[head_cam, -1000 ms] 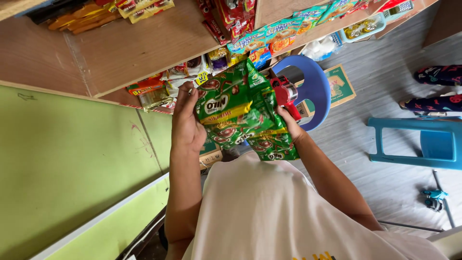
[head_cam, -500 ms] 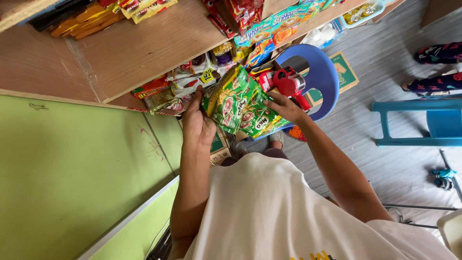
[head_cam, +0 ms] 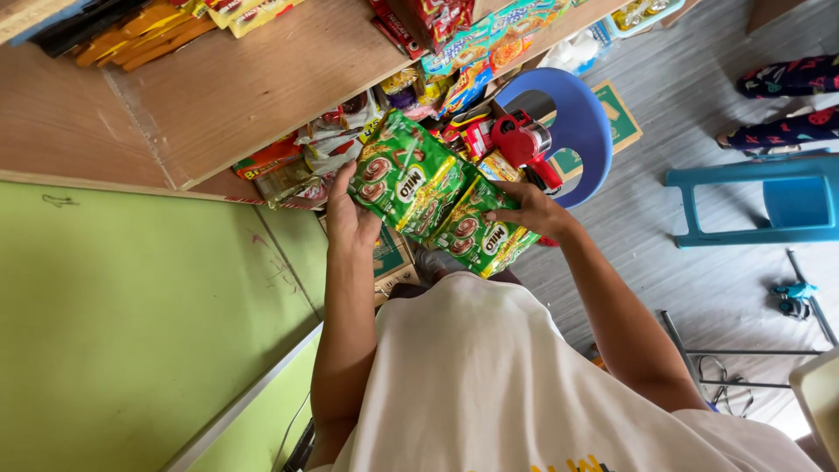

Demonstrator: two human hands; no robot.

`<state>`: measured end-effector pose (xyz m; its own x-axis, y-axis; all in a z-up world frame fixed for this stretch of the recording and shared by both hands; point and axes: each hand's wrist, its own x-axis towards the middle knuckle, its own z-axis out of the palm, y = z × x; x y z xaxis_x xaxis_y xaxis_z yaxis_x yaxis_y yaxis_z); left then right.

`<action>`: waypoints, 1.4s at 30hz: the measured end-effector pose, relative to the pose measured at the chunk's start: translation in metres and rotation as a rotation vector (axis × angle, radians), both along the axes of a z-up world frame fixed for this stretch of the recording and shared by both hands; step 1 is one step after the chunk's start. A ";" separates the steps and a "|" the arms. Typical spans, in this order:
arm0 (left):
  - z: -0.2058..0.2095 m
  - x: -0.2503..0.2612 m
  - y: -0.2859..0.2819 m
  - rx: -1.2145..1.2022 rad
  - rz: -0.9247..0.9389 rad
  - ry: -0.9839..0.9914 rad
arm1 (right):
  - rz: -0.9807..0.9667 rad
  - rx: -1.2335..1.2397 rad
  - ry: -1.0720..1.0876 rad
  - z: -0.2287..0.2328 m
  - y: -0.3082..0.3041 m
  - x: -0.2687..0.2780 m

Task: Labeling packaged food items with a price gun and organizing them on shelves.

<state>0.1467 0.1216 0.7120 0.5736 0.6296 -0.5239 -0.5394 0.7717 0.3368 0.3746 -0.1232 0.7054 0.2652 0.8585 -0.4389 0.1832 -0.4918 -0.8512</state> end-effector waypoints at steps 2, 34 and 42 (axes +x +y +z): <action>0.005 0.003 -0.008 -0.006 -0.045 0.063 | -0.012 0.014 0.004 -0.002 -0.009 0.006; 0.020 -0.035 -0.093 -0.063 0.179 -0.411 | 0.615 -0.074 -0.747 -0.054 0.135 0.050; -0.063 -0.034 -0.107 -0.191 0.191 -0.249 | -0.404 0.252 1.233 -0.115 0.053 -0.085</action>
<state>0.1128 0.0142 0.6494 0.5801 0.6417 -0.5017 -0.7271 0.6856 0.0362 0.2891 -0.0701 0.5905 0.0646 0.9069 -0.4164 -0.8935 -0.1332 -0.4288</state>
